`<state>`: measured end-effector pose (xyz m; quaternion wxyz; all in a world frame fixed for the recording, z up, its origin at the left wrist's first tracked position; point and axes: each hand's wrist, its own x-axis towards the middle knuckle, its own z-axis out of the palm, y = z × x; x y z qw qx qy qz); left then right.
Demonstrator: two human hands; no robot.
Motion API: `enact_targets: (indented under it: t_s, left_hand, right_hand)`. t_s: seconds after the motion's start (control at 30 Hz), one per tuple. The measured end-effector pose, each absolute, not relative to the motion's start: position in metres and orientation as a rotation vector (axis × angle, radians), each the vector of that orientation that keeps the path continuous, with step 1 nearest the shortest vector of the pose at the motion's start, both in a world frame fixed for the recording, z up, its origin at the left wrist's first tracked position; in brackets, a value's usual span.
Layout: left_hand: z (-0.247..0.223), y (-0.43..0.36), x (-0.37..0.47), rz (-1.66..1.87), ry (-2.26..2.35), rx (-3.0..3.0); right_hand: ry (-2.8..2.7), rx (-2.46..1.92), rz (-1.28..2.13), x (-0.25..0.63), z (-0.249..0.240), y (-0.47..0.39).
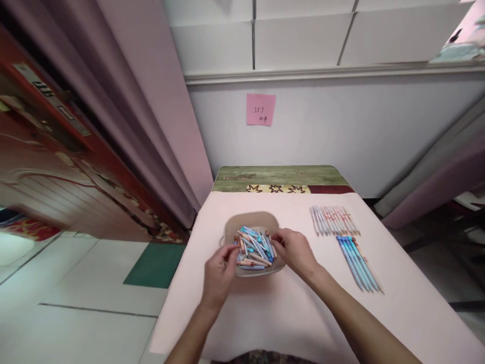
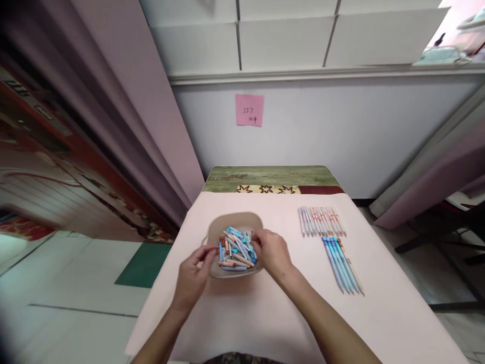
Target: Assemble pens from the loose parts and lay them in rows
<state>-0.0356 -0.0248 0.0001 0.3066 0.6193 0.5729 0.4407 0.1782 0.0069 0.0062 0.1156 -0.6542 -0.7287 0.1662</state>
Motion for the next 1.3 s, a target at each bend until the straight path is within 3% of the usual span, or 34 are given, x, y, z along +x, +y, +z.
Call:
enact_targets:
  t_s: [0.27,0.67,0.97,1.3]
  left_hand:
    - [0.006,-0.006,-0.096,1.36,1.654,1.249]
    - [-0.004,0.009,-0.081,1.244,1.502,1.233]
    - [-0.012,0.013,-0.085,1.267,1.551,1.19]
    - [-0.017,0.012,-0.082,1.256,1.547,1.184]
  right_hand:
    - [-2.335,-2.05,0.577,0.122,-0.017,0.051]
    - [-2.335,-2.154,0.486,0.111,-0.027,0.052]
    - [-2.287,-2.138,0.351,0.14,-0.003,0.078]
    - [-2.45,-2.025,0.337,0.131,-0.019,0.089]
